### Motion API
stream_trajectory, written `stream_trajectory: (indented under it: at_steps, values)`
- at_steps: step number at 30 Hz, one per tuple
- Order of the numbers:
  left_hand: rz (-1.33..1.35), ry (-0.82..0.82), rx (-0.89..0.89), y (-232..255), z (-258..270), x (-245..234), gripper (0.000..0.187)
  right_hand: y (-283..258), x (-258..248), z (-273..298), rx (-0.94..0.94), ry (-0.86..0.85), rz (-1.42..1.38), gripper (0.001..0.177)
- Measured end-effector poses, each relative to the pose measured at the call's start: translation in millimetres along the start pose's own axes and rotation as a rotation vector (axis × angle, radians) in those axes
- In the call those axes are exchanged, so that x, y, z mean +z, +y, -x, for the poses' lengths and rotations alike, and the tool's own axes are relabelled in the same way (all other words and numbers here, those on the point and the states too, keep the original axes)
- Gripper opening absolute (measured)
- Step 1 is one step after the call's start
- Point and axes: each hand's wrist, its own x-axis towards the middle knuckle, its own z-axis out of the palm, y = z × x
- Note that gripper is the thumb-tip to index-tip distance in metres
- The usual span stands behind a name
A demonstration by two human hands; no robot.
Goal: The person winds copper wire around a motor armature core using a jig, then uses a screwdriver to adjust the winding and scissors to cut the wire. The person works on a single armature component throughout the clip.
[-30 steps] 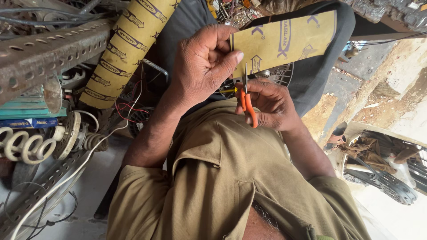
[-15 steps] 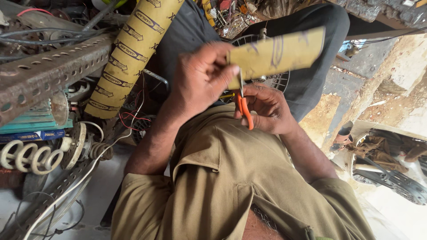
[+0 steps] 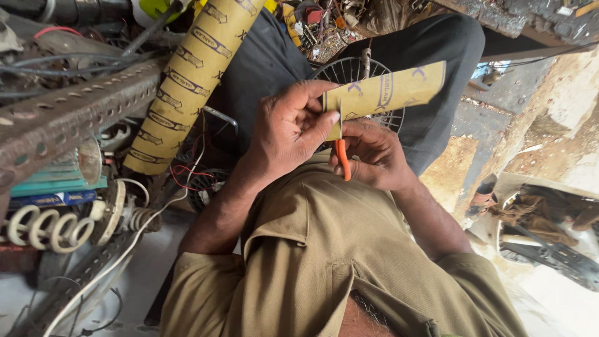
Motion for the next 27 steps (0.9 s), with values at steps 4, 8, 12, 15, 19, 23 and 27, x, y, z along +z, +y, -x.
stream_trajectory:
  at_steps: [4, 8, 12, 15, 19, 23, 27]
  values:
    - [0.053, 0.056, 0.047, -2, -1, 2, 0.023, 1, 0, 1, 0.007, 0.010, -0.004, 0.057]
    - [0.062, 0.086, 0.010, -4, 1, 3, 0.015, 3, 3, 2, -0.056, -0.006, -0.001, 0.063]
    - [0.033, 0.088, 0.003, -8, 7, 14, 0.014, 1, 0, 6, -0.075, -0.004, 0.013, 0.063]
    - [0.111, 0.099, -0.010, -7, 10, 18, 0.016, 1, 0, 6, -0.039, 0.004, -0.008, 0.058]
    - [0.160, 0.092, -0.067, -1, 6, 17, 0.015, 1, -1, 6, -0.037, 0.030, 0.093, 0.055]
    - [-0.067, 0.043, -0.050, 2, 2, 15, 0.044, 5, -1, 10, -0.080, 0.000, 0.186, 0.050]
    - [0.011, -0.027, 0.007, -5, 3, 22, 0.016, 10, 1, 8, -0.052, -0.032, 0.170, 0.046]
